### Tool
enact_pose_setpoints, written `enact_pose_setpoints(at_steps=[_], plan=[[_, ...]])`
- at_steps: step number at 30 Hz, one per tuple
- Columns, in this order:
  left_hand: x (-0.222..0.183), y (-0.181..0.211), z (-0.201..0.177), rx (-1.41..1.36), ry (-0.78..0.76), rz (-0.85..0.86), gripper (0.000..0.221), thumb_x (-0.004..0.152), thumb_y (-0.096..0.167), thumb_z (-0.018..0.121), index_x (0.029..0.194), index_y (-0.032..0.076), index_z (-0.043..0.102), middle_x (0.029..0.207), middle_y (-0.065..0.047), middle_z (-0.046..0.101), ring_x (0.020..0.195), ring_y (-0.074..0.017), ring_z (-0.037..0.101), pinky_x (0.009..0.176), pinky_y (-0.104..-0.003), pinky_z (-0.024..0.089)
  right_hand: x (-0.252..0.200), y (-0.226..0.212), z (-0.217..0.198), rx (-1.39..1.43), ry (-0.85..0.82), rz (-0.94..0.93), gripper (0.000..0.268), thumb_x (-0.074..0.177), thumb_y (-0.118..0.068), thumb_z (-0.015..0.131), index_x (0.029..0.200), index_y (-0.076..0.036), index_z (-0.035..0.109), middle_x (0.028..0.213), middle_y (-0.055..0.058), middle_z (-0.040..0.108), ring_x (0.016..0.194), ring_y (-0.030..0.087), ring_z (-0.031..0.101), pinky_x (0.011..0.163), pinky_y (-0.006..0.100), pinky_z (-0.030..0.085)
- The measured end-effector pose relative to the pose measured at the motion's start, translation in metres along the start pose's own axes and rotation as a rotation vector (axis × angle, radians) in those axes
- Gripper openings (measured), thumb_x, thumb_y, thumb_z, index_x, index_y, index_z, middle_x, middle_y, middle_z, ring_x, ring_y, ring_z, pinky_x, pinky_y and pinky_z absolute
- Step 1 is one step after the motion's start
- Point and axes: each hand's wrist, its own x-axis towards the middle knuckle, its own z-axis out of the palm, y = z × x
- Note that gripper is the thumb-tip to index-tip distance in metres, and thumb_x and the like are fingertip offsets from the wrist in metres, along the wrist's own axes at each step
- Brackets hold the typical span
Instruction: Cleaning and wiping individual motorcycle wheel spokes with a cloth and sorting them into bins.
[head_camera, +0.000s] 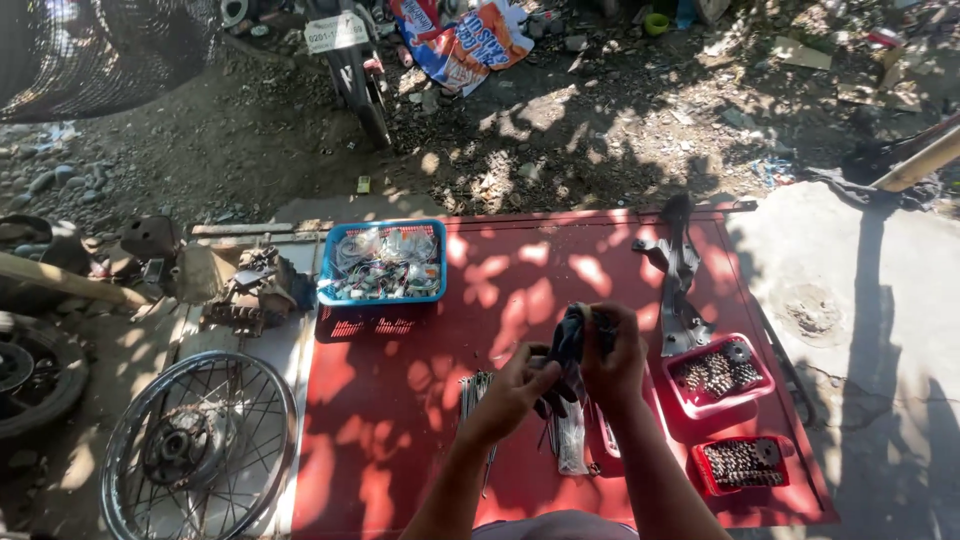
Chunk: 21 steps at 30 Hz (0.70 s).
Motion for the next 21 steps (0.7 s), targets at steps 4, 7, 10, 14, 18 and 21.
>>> enact_pose_setpoints(at_steps=[4,7,10,14,18,21], plan=[[0.01,0.001,0.014,-0.098,0.034,0.042,0.026,0.098,0.009,0.066,0.113,0.003,0.047,0.093,-0.013,0.069,0.068,-0.0164,0.066,0.057,-0.027,0.051,0.003,0.0,-0.007,-0.065,-0.114,-0.185,0.023,0.088,-0.003,0.066,0.11,-0.008,0.06,0.085,0.006,0.065,0.065,0.017,0.059,0.06,0.031,0.049],[0.01,-0.006,0.003,-0.004,0.135,0.105,0.022,0.095,0.001,0.066,0.109,0.004,0.049,0.091,-0.008,0.062,0.069,-0.0135,0.059,0.059,-0.028,0.05,0.014,0.016,-0.016,0.093,-0.246,0.029,0.025,0.084,0.004,0.064,0.106,-0.009,0.063,0.087,0.006,0.069,0.071,0.015,0.061,0.065,0.03,0.051],[0.008,-0.001,-0.013,0.183,0.192,0.139,0.022,0.093,0.004,0.067,0.108,0.007,0.051,0.086,-0.006,0.063,0.069,-0.0122,0.058,0.059,-0.026,0.047,0.021,0.034,-0.027,0.553,-0.523,0.264,0.024,0.085,0.008,0.06,0.104,-0.007,0.061,0.096,0.009,0.071,0.079,0.015,0.064,0.071,0.027,0.052],[-0.003,0.028,-0.014,0.514,0.352,0.411,0.019,0.077,0.013,0.087,0.074,0.004,0.07,0.101,0.001,0.067,0.07,-0.013,0.057,0.064,-0.028,0.047,0.024,0.026,-0.042,0.773,-0.836,0.359,0.019,0.089,0.009,0.062,0.098,-0.007,0.061,0.093,0.004,0.068,0.075,0.009,0.059,0.065,0.022,0.046],[-0.014,0.062,-0.012,0.866,0.4,0.568,0.022,0.074,0.017,0.087,0.087,0.011,0.07,0.075,0.001,0.071,0.064,-0.0161,0.056,0.059,-0.032,0.046,0.028,-0.005,-0.039,0.238,-0.913,0.252,0.024,0.077,0.01,0.063,0.095,-0.005,0.067,0.082,0.001,0.068,0.07,0.01,0.055,0.063,0.026,0.047],[-0.014,0.061,0.002,1.228,0.428,0.609,0.016,0.078,0.008,0.075,0.086,0.014,0.062,0.076,-0.001,0.07,0.063,-0.0209,0.062,0.058,-0.039,0.047,0.023,-0.015,-0.026,-0.339,-0.593,-0.214,0.009,0.074,-0.009,0.069,0.083,-0.011,0.066,0.072,0.004,0.065,0.063,0.025,0.06,0.06,0.039,0.048]])
